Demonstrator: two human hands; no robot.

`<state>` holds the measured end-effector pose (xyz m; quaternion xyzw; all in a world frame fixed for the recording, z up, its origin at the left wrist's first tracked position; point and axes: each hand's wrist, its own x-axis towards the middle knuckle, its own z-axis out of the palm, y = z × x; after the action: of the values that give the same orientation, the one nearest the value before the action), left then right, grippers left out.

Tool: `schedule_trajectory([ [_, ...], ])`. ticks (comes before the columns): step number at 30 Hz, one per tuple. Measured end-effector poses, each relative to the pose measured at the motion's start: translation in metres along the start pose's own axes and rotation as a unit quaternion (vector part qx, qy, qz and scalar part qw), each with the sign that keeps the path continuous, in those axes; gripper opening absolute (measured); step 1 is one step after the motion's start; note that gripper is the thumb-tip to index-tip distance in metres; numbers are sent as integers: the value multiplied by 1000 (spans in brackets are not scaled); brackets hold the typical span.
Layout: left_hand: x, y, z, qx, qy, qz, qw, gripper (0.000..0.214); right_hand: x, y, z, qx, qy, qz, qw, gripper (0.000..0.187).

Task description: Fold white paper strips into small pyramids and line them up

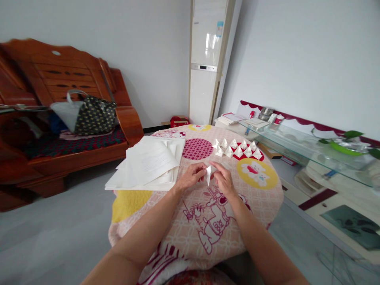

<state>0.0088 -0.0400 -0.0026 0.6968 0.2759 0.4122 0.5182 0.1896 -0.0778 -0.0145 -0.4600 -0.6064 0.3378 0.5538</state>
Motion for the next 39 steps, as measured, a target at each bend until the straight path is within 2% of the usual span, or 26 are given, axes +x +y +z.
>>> schedule_trajectory([
  [5, -3, 2, 3, 16, -37, -10, 999, 24, -1, 0, 1, 34, -21, 60, 997, 18],
  [7, -3, -1, 1, 15, -52, -25, 998, 23, -1, 2, -1, 33, -33, 75, 996, 12],
  [13, -3, -5, -4, 37, -72, -25, 996, 25, -4, 3, -5, 27, -56, 82, 995, 11],
  [20, -2, -3, -6, 67, -103, -11, 992, 41, -5, -2, -4, 70, -86, 105, 988, 15],
  [23, -2, -5, -10, 86, -95, -13, 992, 43, -5, -4, -5, 79, -100, 103, 986, 13],
  [27, -1, -6, -14, 104, -99, -18, 990, 50, -4, -2, -6, 88, -80, 112, 987, 12],
  [33, -2, -8, -9, 4, -147, -100, 984, 51, -3, 11, -9, 125, -53, 111, 985, 10],
  [39, -3, -7, -8, -81, -106, -115, 984, 47, -2, 17, -10, 170, -37, 116, 978, 11],
])
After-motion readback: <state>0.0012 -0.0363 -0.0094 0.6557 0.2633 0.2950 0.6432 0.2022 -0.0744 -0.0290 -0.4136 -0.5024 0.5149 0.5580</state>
